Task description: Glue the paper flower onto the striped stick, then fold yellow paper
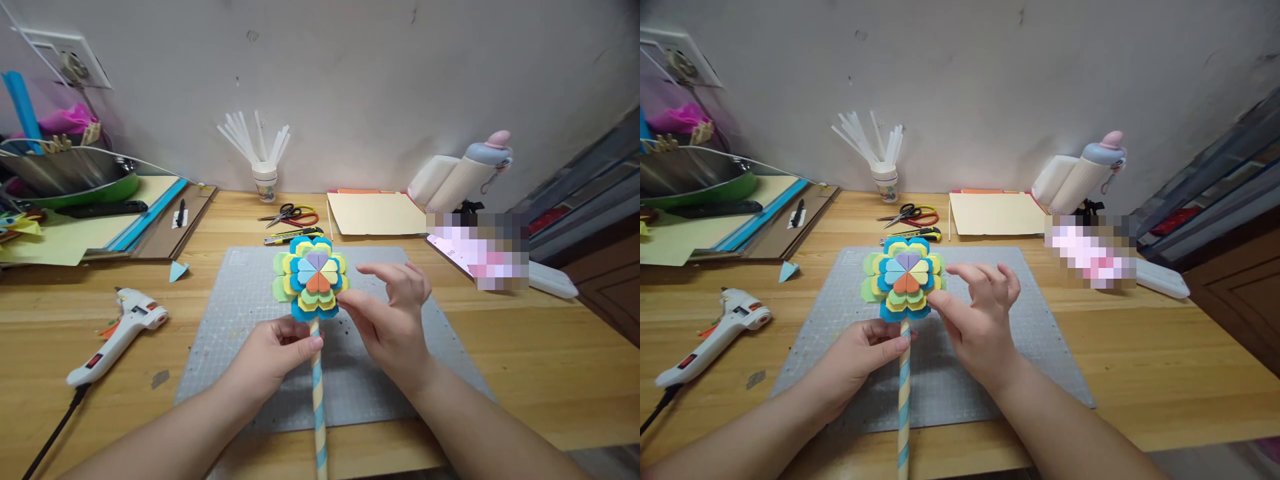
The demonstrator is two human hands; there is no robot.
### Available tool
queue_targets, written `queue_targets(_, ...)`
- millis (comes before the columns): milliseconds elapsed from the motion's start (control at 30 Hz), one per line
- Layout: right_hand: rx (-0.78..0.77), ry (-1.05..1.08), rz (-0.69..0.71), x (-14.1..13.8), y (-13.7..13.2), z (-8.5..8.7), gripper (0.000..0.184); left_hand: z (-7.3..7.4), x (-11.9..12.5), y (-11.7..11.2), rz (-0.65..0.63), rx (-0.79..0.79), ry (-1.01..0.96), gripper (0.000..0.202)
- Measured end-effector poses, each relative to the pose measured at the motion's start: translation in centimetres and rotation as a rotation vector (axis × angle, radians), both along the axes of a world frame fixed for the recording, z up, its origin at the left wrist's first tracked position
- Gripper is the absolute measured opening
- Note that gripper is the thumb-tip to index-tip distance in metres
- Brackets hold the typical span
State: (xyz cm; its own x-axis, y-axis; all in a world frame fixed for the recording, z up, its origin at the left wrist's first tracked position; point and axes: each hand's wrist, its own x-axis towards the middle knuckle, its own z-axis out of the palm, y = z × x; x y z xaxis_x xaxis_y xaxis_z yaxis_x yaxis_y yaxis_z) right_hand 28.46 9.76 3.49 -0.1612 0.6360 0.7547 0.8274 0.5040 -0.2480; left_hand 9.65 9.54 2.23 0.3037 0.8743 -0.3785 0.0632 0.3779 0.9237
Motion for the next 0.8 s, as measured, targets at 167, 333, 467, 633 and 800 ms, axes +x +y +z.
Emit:
queue_targets(167, 0.004, 0.102, 0.036, 0.2, 0.2, 0.0, 0.011, -0.1, -0.1, 0.1, 0.007, -0.001, 0.001, 0.034)
queue_targets(333, -0.167, 0.399, 0.201, 0.6, 0.5, -0.3, 0.006, -0.2, -0.3, 0.1, 0.008, 0.001, -0.003, 0.036)
queue_targets(467, -0.382, 0.693, 0.506, 0.4, 0.3, -0.3, 0.009, 0.0, -0.3, 0.1, 0.012, 0.003, 0.006, 0.035)
queue_targets(633, -0.511, 0.786, 0.646, 0.1, 0.0, -0.7, 0.009, 0.0, -0.3, 0.1, 0.011, 0.0, 0.01, 0.036)
queue_targets(800, -0.519, 0.669, 0.477, 0.4, 0.2, -1.6, 0.009, -0.2, -0.4, 0.1, 0.026, 0.01, 0.006, 0.037)
